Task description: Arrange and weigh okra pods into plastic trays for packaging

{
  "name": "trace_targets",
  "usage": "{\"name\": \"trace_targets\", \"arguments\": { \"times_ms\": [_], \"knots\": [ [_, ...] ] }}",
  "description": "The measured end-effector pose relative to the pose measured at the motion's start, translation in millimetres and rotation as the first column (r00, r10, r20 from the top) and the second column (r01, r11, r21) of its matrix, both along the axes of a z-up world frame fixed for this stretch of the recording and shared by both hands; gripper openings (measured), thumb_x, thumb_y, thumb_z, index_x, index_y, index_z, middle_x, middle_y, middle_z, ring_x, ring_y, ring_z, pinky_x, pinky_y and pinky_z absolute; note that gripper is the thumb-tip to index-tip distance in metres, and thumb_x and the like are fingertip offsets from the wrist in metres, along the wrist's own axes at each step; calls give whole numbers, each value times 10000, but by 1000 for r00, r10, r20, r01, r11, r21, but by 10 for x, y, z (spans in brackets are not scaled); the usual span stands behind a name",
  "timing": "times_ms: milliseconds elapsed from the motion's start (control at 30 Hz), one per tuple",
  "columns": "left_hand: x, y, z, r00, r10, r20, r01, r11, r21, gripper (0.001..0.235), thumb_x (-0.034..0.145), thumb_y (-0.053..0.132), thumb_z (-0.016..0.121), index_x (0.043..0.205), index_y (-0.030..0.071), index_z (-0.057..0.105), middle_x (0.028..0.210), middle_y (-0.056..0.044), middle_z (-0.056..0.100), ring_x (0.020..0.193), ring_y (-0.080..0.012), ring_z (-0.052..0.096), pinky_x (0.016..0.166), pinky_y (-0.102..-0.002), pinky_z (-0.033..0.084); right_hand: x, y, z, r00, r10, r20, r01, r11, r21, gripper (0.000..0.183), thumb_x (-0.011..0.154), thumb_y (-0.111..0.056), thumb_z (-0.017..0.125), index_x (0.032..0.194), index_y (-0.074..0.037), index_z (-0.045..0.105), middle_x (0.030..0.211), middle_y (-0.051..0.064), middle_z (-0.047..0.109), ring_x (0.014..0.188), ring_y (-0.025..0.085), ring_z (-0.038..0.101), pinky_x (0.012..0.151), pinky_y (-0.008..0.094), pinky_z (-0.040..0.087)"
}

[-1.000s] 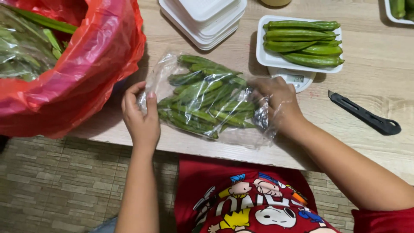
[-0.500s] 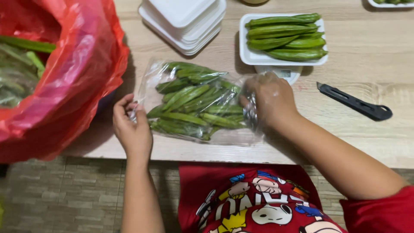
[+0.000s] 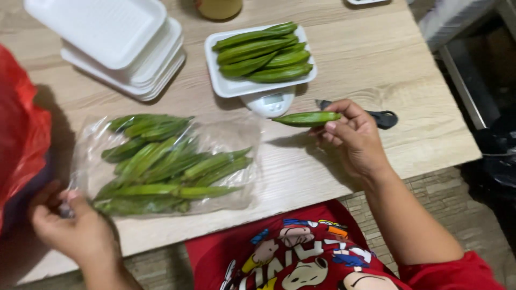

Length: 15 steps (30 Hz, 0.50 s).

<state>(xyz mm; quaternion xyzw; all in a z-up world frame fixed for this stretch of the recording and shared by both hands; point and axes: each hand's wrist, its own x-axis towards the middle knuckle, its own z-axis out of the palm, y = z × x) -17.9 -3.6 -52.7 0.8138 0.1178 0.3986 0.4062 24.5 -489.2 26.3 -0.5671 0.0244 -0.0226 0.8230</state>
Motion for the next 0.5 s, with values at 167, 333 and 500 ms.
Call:
{"name": "trace_targets", "arguments": {
  "times_ms": [167, 333, 500],
  "knots": [
    [-45, -68, 49, 1000, 15, -9, -15, 999, 34, 273, 1035, -180, 593, 1302, -131, 559, 1170, -261, 603, 997, -324, 578, 888, -384, 474, -4, -6, -3, 1000, 27, -2, -27, 997, 78, 283, 890, -35, 726, 1145, -41, 604, 995, 145, 740, 805, 259, 755, 688, 280, 611],
    [-79, -154, 188, 997, 57, -52, -50, 992, 119, 209, 1023, -110, 616, 1228, -108, 576, 1189, -247, 630, 1023, -358, 582, 918, -436, 449, 188, -72, 266, 996, -4, 85, -5, 994, 111, 366, 896, -160, 785, 1213, -163, 603, 1170, 113, 702, 1126, 338, 683, 1064, 583, 589],
    [-65, -75, 114, 997, 49, -62, -43, 994, 96, 188, 1027, -87, 623, 1211, -83, 587, 1198, -224, 660, 1041, -340, 613, 927, -429, 470, 548, 194, 753, 797, 295, 527, 110, 787, -608, 268, 1045, -151, 677, 1276, -27, 625, 1170, 163, 663, 1109, 260, 670, 947, 357, 608]
  ]
}}
